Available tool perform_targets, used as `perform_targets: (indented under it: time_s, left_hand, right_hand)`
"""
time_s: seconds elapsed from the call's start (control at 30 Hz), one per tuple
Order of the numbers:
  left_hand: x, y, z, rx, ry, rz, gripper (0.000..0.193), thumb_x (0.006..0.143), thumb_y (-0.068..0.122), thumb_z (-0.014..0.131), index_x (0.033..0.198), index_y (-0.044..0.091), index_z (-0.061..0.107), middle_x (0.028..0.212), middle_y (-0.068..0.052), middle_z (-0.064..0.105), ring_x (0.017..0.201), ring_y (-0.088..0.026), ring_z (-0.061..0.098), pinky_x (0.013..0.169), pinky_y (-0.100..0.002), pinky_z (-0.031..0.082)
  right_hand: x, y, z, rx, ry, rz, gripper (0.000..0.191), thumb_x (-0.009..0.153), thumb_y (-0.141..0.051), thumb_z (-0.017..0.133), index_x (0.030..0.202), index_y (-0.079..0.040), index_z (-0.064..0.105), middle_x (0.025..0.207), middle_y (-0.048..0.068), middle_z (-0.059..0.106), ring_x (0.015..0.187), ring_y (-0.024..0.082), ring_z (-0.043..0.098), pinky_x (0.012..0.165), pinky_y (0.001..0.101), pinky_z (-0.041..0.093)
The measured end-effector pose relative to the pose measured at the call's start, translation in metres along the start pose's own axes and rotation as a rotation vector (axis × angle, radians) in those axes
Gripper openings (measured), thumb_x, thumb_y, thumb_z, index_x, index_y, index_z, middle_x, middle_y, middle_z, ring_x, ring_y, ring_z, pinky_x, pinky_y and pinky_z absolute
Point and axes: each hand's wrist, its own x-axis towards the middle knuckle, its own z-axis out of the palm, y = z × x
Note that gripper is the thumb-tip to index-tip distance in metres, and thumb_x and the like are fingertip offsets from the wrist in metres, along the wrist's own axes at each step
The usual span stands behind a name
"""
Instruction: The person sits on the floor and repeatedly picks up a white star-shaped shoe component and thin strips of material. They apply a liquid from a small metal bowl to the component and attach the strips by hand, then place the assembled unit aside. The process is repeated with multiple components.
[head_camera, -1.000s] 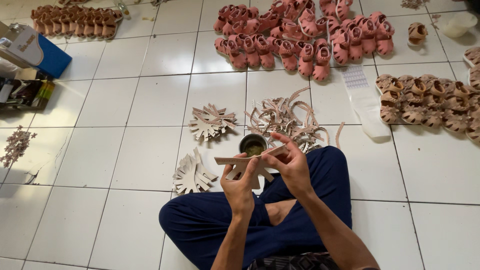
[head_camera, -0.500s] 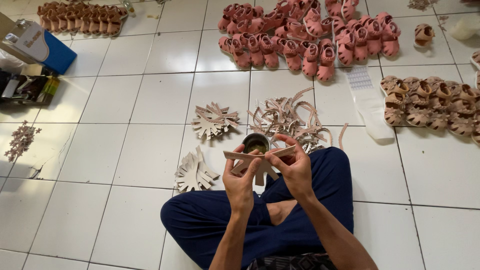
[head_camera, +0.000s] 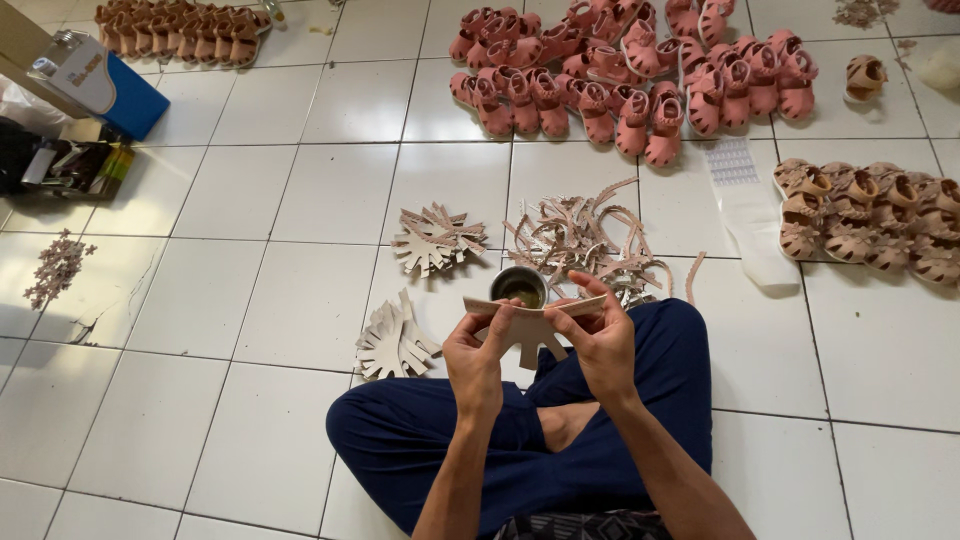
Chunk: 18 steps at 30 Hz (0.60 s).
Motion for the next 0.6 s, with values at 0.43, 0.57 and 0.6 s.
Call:
perform_targets:
  time_s: [0.43, 0.57, 0.6]
  left_hand:
    - [0.0026, 0.0018, -0.0009, 0.01, 0.003, -0.004, 0.037, 0.089, 0.019, 0.073, 0.121, 0.002, 0.066, 0.104, -0.014, 0.078, 0.094, -0.017, 0.075, 0.084, -0.03, 0.06]
    - [0.0082, 0.0021, -0.004, -0.013, 0.01, 0.028, 0.031, 0.097, 0.02, 0.07, 0.114, -0.006, 0.071, 0.102, -0.016, 0.079, 0.092, -0.018, 0.075, 0.086, -0.03, 0.062]
    - [0.0091, 0.0021, -0.0037, -0.026, 0.001, 0.042, 0.031, 0.098, 0.019, 0.07, 0.114, -0.007, 0.071, 0.102, -0.017, 0.079, 0.093, -0.018, 0.075, 0.087, -0.029, 0.062]
  right_hand:
    - [-0.0013, 0.0009, -0.0004, -0.029, 0.032, -0.003, 0.062, 0.087, -0.011, 0.078, 0.141, 0.002, 0.052, 0.103, 0.011, 0.076, 0.096, 0.016, 0.075, 0.089, 0.0325, 0.064]
    - [-0.0014, 0.0015, -0.0009, -0.033, 0.037, 0.003, 0.062, 0.086, -0.01, 0.079, 0.141, 0.001, 0.052, 0.103, 0.01, 0.076, 0.097, 0.016, 0.074, 0.089, 0.0314, 0.063]
    - [-0.0014, 0.0018, -0.001, -0.027, 0.036, 0.008, 0.062, 0.086, -0.01, 0.079, 0.141, 0.001, 0.052, 0.103, 0.01, 0.076, 0.096, 0.015, 0.074, 0.089, 0.0312, 0.063]
